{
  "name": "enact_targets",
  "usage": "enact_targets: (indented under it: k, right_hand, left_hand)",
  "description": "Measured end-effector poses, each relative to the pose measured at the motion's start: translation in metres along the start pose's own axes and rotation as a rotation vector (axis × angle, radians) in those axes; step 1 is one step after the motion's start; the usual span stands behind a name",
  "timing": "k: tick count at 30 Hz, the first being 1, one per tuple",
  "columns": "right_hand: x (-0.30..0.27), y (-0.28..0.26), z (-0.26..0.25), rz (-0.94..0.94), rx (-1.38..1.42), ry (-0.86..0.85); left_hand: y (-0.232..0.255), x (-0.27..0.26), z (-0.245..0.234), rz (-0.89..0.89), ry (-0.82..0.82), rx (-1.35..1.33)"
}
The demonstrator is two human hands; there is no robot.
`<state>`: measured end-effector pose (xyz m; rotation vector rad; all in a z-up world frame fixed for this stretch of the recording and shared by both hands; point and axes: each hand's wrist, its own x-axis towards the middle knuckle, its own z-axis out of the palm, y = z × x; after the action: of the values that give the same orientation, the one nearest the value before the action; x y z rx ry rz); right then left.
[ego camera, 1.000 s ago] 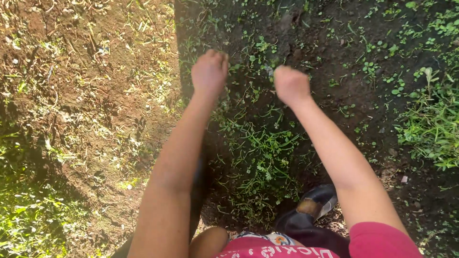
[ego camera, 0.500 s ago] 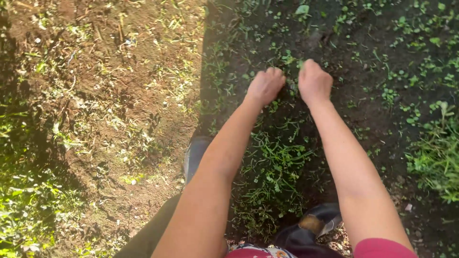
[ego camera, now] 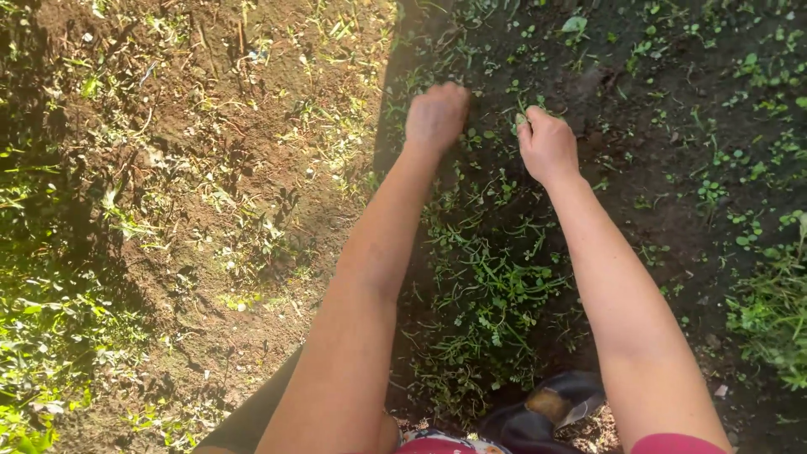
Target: Removing weeds from a patch of soil in a garden area using hands.
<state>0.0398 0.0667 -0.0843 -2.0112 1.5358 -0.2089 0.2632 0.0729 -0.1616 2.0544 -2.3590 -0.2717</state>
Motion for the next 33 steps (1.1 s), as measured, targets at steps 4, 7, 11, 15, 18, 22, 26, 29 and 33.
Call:
enact_targets:
  k: [4,7,11,15,18,22,26,29,33]
  right_hand:
    - [0.008,0.000,0.012,0.044,0.096,-0.048]
    - [0.017,-0.010,0.024,0.041,0.195,-0.088]
    - [0.032,-0.015,0.037,0.063,0.249,-0.111]
    - [0.037,-0.025,0.026,0.076,0.208,-0.109]
    - [0.046,-0.025,0.026,0.129,0.199,-0.084]
    - [0.069,-0.022,0.027,0.103,0.157,-0.030]
    - [0.083,-0.052,0.015,0.044,0.009,-0.027]
    - [0.096,-0.061,0.026,0.002,-0.121,-0.003]
    - [0.112,-0.068,0.053,-0.067,-0.235,0.072]
  left_hand:
    - [-0.060,-0.011,-0.042,-0.296,-0.045,-0.218]
    - [-0.070,-0.040,-0.078,-0.248,-0.130,-0.103]
    - [-0.049,-0.061,-0.083,-0.176,-0.245,0.043]
    - [-0.054,-0.059,-0.035,-0.075,-0.194,-0.015]
    - [-0.060,-0.061,-0.024,0.048,-0.122,0.073]
    - [-0.087,-0.068,-0.012,0.152,-0.195,0.106]
    - [-0.133,-0.068,-0.043,-0.077,-0.296,0.045]
    - [-0.135,-0.057,-0.040,-0.188,-0.168,-0.135]
    - [-0.084,-0.031,-0.091,-0.196,-0.070,-0.139]
